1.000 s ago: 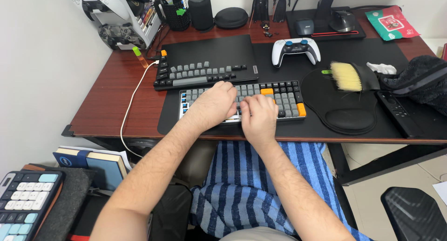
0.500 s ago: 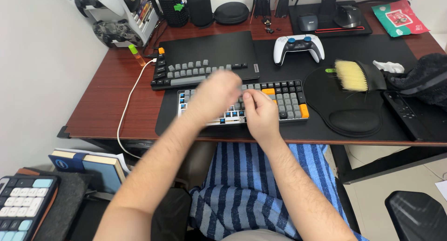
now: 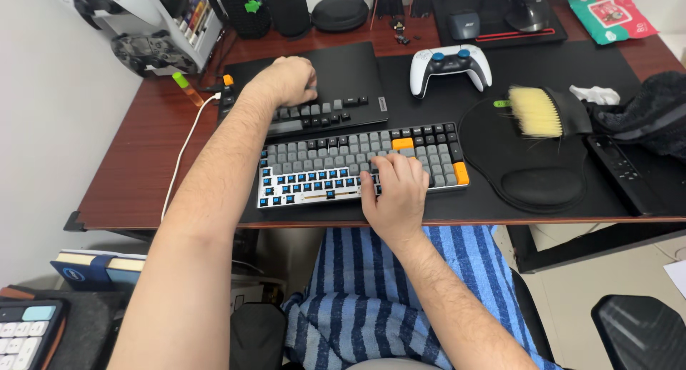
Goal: The person removes keycaps from a mechanical keyboard and places them on a black mat. They then pick up keycaps from the mat and install them onto the keyboard one by one. The process continues with repeated removal and installation of keycaps across the keyboard.
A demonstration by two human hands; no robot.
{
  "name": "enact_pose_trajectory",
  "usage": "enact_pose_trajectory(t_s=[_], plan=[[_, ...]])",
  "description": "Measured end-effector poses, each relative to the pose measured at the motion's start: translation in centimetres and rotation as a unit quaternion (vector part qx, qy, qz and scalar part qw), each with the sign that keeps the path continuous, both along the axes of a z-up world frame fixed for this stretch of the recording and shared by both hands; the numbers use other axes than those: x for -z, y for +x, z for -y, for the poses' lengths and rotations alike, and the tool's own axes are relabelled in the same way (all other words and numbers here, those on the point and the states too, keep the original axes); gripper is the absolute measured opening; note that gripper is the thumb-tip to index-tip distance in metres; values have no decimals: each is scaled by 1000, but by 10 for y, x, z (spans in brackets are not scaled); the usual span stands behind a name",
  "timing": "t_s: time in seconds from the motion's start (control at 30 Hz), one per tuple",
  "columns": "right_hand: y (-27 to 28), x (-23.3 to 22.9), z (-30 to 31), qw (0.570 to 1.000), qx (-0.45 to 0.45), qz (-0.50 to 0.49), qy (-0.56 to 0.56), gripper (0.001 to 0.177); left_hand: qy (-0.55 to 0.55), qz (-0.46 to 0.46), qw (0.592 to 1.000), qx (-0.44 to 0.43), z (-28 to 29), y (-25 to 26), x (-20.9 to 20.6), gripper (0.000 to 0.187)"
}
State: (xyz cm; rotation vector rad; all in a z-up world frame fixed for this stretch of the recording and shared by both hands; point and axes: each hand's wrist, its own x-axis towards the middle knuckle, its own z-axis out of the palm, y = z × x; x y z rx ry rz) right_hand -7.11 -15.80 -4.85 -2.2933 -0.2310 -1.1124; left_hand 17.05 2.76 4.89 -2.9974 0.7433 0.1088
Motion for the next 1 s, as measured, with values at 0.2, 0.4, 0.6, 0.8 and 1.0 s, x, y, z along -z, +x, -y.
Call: enact_pose_trajectory(t_s=[0.2,0.4,0.6,0.8,1.0], plan=[[1,0,0,1000,3,-9,-4,25,29,-29,999,-29,3,0,1,28],[0,1,1,1000,5,-3,9,20,3,8,1000,-7,0,-3,-3,37],[0,1,1,999,9,-18,28,17,-190,176,959,119,7,-77,-5,22],[1,1,1,1000,-3,-7,-21,26,-203,145,952,178,30,-183,29,19],[3,2,-1,999,8,-10,-30,27,-157,151,966,136,39,-186,42,15]])
